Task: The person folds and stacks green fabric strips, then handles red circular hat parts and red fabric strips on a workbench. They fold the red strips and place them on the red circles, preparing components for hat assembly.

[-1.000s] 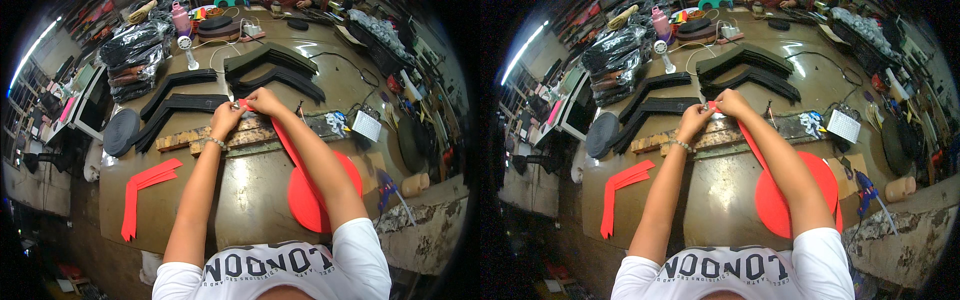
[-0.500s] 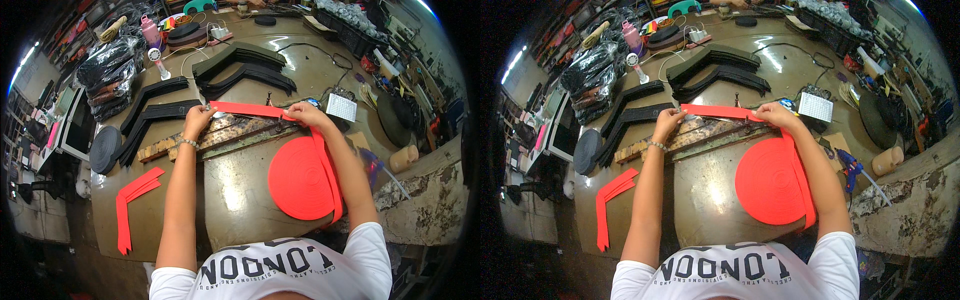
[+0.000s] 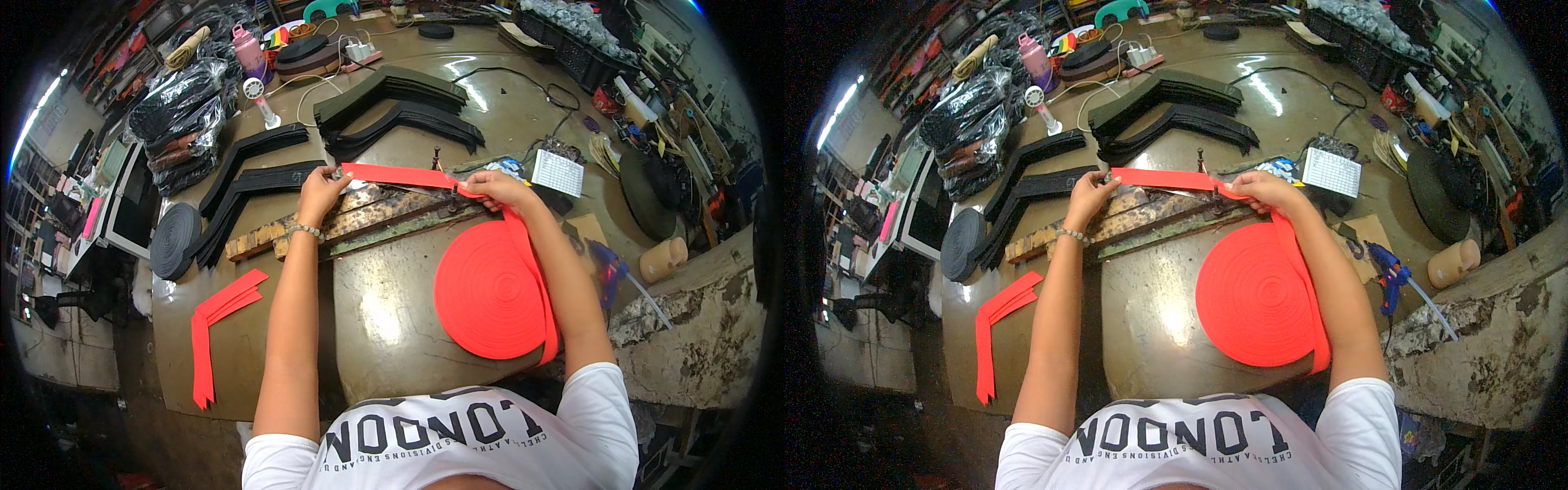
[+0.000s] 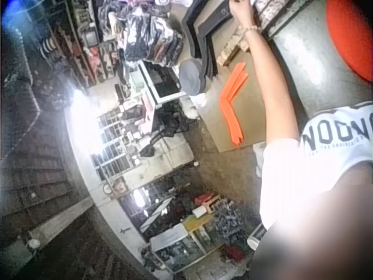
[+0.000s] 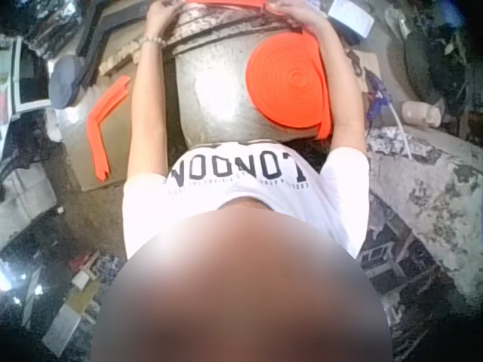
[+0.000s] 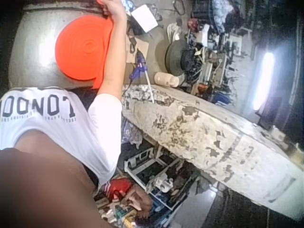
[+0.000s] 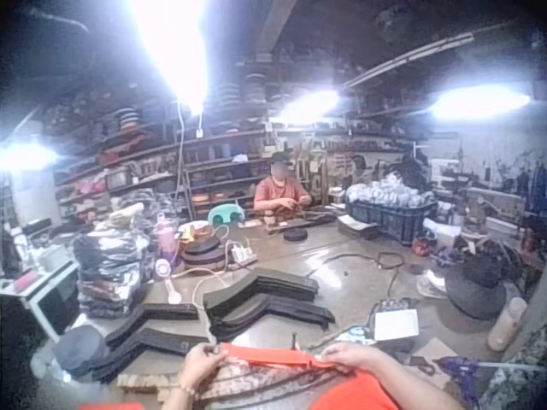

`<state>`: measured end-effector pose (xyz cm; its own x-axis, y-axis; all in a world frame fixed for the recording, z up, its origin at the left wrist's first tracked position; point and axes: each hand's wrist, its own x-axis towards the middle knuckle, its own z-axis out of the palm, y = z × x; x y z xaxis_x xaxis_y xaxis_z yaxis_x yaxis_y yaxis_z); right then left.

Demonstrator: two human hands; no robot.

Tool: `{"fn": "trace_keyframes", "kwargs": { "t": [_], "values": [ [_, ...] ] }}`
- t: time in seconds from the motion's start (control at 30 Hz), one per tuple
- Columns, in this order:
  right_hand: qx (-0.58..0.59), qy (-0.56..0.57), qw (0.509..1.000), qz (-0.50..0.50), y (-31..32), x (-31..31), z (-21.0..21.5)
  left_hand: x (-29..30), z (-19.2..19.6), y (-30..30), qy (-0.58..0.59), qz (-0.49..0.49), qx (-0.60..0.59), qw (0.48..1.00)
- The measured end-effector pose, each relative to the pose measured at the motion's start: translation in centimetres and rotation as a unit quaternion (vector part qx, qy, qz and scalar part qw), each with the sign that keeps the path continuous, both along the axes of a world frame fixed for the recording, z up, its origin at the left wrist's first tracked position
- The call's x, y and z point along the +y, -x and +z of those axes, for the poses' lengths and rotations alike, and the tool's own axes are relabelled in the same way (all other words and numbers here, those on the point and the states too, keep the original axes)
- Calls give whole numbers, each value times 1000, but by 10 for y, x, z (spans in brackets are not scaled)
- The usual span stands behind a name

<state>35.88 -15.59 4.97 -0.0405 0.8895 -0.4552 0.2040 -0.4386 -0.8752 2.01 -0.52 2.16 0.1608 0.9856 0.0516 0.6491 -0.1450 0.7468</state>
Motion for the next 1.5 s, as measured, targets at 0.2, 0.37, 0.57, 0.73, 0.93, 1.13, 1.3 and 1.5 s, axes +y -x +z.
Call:
{"fn": "trace_keyframes", "kwargs": {
  "t": [0.2, 0.37, 0.57, 0.73, 0.93, 1.13, 1.3, 1.5],
  "values": [
    [-112, -60, 990, -60, -13, -15, 18, -29, 19, -10, -180, 63, 92, 977],
    [-171, -232, 939, -188, -10, -66, 56, -77, 26, -62, -427, -174, 2, 887],
    [-255, -443, 825, -242, 83, -120, 53, -120, 23, -74, -435, -270, 38, 858],
    [-308, -440, 825, -176, 151, -132, 30, -175, 54, 2, -404, -173, 26, 898],
    [-256, -319, 912, -20, 224, -121, -8, -235, 25, 71, -127, -10, 57, 990],
    [-211, -245, 946, 32, 242, -97, -25, -235, -7, 84, -124, 6, 2, 992],
    [-192, -228, 953, 54, 240, -87, -31, -232, -6, 88, -108, -3, 3, 994],
    [-207, -245, 942, 97, 239, -79, -26, -233, -4, 87, -80, -3, 16, 997]
  ]
}}
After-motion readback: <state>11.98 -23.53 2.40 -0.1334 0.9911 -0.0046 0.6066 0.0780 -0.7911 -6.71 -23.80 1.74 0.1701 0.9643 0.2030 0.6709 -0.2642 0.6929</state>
